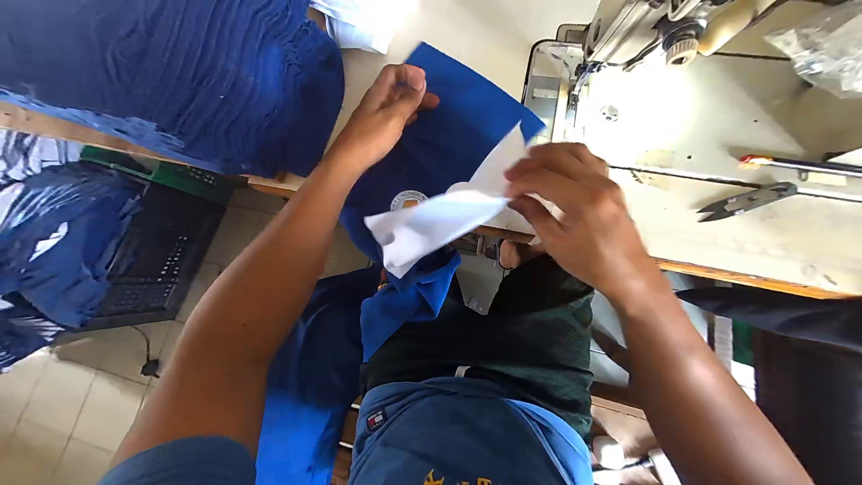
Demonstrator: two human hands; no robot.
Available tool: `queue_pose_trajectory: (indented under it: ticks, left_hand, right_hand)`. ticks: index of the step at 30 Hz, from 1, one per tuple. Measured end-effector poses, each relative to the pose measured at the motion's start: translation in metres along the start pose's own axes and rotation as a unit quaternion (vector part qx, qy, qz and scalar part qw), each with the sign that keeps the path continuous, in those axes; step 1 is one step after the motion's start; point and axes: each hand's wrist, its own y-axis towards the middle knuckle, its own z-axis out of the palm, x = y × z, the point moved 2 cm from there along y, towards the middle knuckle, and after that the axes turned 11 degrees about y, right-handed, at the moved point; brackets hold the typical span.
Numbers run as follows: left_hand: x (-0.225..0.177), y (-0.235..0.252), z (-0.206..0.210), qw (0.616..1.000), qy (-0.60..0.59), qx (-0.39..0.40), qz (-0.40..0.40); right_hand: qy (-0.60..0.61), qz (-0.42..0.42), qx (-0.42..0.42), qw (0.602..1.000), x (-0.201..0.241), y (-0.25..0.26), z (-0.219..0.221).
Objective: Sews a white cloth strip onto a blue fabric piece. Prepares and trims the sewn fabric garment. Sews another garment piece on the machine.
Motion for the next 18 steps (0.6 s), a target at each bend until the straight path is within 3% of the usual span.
queue_pose_trajectory:
  ticks: [4, 7, 9, 11, 14, 18]
  left_hand:
    - [0.004, -0.016, -0.003, 0.975, 0.207, 0.015, 0.081]
    - [-0.016, -0.026, 0.013, 0.928, 0.294, 0.005, 0.228]
    - [-0.029, -0.029, 0.027, 0.903, 0.285, 0.037, 0.319]
    - [-0.034, -0.025, 0.037, 0.884, 0.276, 0.104, 0.363]
    - [-0.028, -0.013, 0.039, 0.854, 0.31, 0.168, 0.383]
    - [-0.03, -0.014, 0.029, 0.823, 0.405, 0.163, 0.364]
  right_hand:
    - [-0.104, 0.059, -0.028, 0.992, -0.022, -0.062, -0.028]
    - [-0.113, 0.141, -0.124, 0.976, 0.003, -0.087, -0.025]
    - [-0.034, 0.167, -0.176, 0.97, 0.038, -0.099, 0.009]
    - [0.102, 0.226, -0.136, 0.959, 0.055, -0.101, 0.059]
    - [0.214, 0.357, -0.076, 0.906, 0.035, -0.083, 0.123]
    - [0.21, 0.342, -0.181, 0.898, 0.009, -0.048, 0.179]
